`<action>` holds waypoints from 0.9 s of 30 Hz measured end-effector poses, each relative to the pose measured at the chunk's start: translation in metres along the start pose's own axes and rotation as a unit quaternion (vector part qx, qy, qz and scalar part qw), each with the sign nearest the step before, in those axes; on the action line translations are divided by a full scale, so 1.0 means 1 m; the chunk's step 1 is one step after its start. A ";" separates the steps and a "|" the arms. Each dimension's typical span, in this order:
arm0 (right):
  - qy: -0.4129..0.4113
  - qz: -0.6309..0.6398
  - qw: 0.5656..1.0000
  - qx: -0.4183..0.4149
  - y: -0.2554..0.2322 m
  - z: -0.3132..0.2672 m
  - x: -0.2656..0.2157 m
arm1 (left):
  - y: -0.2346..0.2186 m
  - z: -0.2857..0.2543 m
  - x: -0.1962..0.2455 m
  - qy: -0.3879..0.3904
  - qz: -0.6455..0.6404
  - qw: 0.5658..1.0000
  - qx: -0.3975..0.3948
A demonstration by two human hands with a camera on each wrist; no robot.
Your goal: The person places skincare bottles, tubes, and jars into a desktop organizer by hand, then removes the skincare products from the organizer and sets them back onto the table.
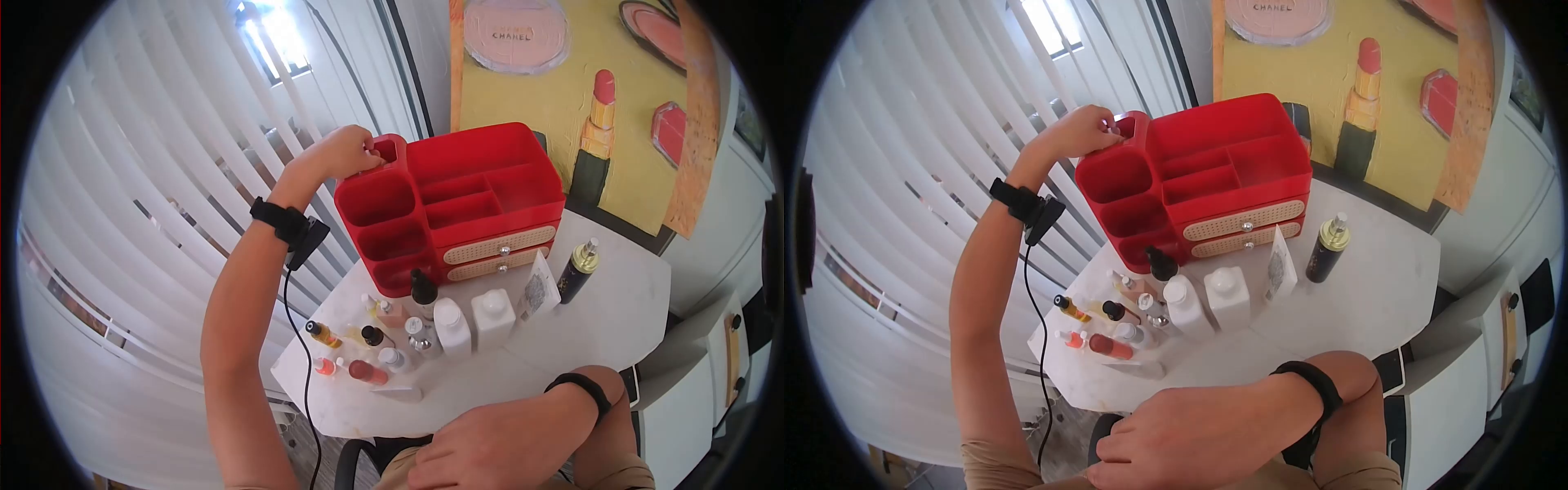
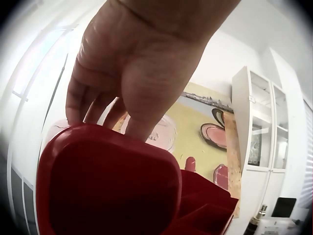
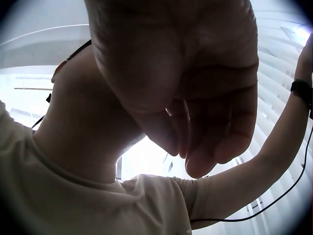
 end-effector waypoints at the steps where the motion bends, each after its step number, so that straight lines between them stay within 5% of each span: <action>1: -0.005 -0.006 1.000 0.008 0.002 -0.001 0.002 | 0.002 0.002 -0.001 -0.001 -0.002 1.000 -0.002; 7: 0.016 -0.070 0.997 -0.040 0.003 0.002 0.001 | 0.001 -0.013 0.004 -0.022 -0.001 1.000 0.002; 10: 0.032 -0.071 0.997 -0.028 0.021 -0.006 0.015 | -0.007 -0.034 -0.003 -0.019 -0.089 0.995 0.047; 12: 0.050 -0.055 0.997 -0.025 0.024 -0.008 0.018 | -0.027 -0.060 -0.006 0.002 -0.117 0.974 0.192; 15: 0.130 -0.142 0.976 -0.097 0.020 -0.009 0.022 | -0.033 -0.105 0.008 0.061 -0.170 0.963 0.200; 18: 0.237 -0.225 0.945 -0.007 -0.006 -0.017 0.033 | -0.020 -0.152 0.022 0.051 -0.263 0.939 0.217; 20: 0.369 -0.398 0.839 0.029 -0.034 -0.033 0.050 | -0.009 -0.172 0.027 0.083 -0.315 0.916 0.237; 21: 0.372 -0.398 0.838 0.023 -0.038 -0.035 0.055 | -0.006 -0.183 0.028 0.113 -0.360 0.890 0.256; 23: 0.503 -0.395 0.769 0.010 -0.052 -0.059 0.080 | 0.002 -0.198 0.027 0.122 -0.395 0.868 0.274; 27: 0.550 -0.370 0.744 -0.084 -0.039 -0.092 0.117 | 0.002 -0.222 0.028 0.174 -0.483 0.798 0.315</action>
Point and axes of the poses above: each hand's wrist, its own z-axis towards the middle knuckle, its own y-axis out of the palm, x = y × z, the point moved 8 cm from there along z, towards the middle knuckle, and after that the axes turned 6 degrees about -x, right-handed, at the moved point
